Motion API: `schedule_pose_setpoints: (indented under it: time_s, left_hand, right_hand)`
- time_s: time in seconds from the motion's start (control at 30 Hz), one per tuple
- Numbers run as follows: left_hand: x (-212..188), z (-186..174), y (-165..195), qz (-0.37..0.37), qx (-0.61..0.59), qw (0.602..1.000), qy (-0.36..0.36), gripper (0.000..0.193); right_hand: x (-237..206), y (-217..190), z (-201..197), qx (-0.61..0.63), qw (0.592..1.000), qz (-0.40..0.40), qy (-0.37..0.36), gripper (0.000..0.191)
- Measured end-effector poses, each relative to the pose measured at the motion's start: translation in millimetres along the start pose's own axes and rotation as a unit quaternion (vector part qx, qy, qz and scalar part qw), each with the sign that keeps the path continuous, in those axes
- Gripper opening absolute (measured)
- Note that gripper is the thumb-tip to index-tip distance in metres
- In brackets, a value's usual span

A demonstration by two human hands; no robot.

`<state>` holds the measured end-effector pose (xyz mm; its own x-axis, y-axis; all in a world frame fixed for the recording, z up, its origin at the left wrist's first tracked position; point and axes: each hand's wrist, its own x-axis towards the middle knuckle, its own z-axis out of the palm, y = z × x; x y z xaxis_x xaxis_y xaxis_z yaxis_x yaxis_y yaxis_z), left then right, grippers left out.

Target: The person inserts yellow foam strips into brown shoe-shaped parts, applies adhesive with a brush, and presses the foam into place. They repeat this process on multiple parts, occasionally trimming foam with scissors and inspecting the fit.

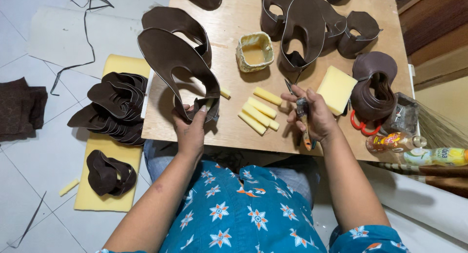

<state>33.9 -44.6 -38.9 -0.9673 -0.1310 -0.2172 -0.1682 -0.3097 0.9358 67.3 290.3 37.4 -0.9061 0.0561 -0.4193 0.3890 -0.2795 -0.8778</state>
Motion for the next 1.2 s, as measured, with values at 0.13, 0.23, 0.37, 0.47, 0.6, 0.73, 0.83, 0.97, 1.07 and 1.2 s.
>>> schedule_pose_setpoints:
  time_s: [0.13, 0.23, 0.37, 0.47, 0.6, 0.73, 0.83, 0.97, 1.07, 1.2]
  left_hand:
    - [-0.4, 1.6, -0.4, 0.011, -0.006, 1.000, 0.006, 0.052]
    - [-1.4, 2.4, -0.2, 0.009, -0.005, 1.000, 0.015, 0.052]
    - [-2.3, 1.4, 0.1, 0.006, 0.000, 1.000, 0.008, 0.052]
    - [-1.4, 1.6, -1.7, 0.011, -0.004, 1.000, 0.007, 0.052]
    - [-0.7, 0.9, -5.6, 0.026, -0.011, 1.000, 0.007, 0.052]
    - [0.0, 0.4, -6.8, 0.014, -0.008, 1.000, 0.007, 0.051]
    - [0.1, 0.5, -5.3, -0.002, -0.018, 1.000, 0.005, 0.051]
    - [-0.5, 1.0, -2.0, 0.008, -0.009, 1.000, 0.009, 0.051]
    - [-1.5, 1.1, 0.7, -0.002, -0.013, 1.000, 0.005, 0.050]
    - [-3.2, 1.8, 2.3, 0.001, -0.010, 1.000, 0.003, 0.049]
  right_hand:
    - [-2.0, 8.1, 5.6, -0.355, 0.923, 0.077, 0.126, 0.086]
    - [-12.9, 17.1, 8.9, -0.601, 0.775, -0.160, 0.112, 0.087]
    - [-20.7, 18.6, 11.6, -0.600, 0.759, -0.221, 0.125, 0.092]
    - [-20.0, 14.0, 11.7, -0.432, 0.861, -0.241, 0.122, 0.072]
    - [-16.6, 3.1, 3.5, -0.080, 0.975, -0.162, 0.127, 0.040]
    - [-0.1, -2.1, -2.7, 0.051, 0.991, -0.097, 0.082, 0.043]
    - [10.8, 2.2, -2.2, 0.090, 0.993, -0.075, 0.028, 0.048]
    - [14.4, 7.0, 0.5, 0.176, 0.983, -0.046, -0.022, 0.056]
    - [13.4, 5.1, 2.1, 0.114, 0.992, -0.030, 0.035, 0.056]
    - [3.2, 9.1, 15.2, -0.002, 0.997, -0.063, 0.050, 0.054]
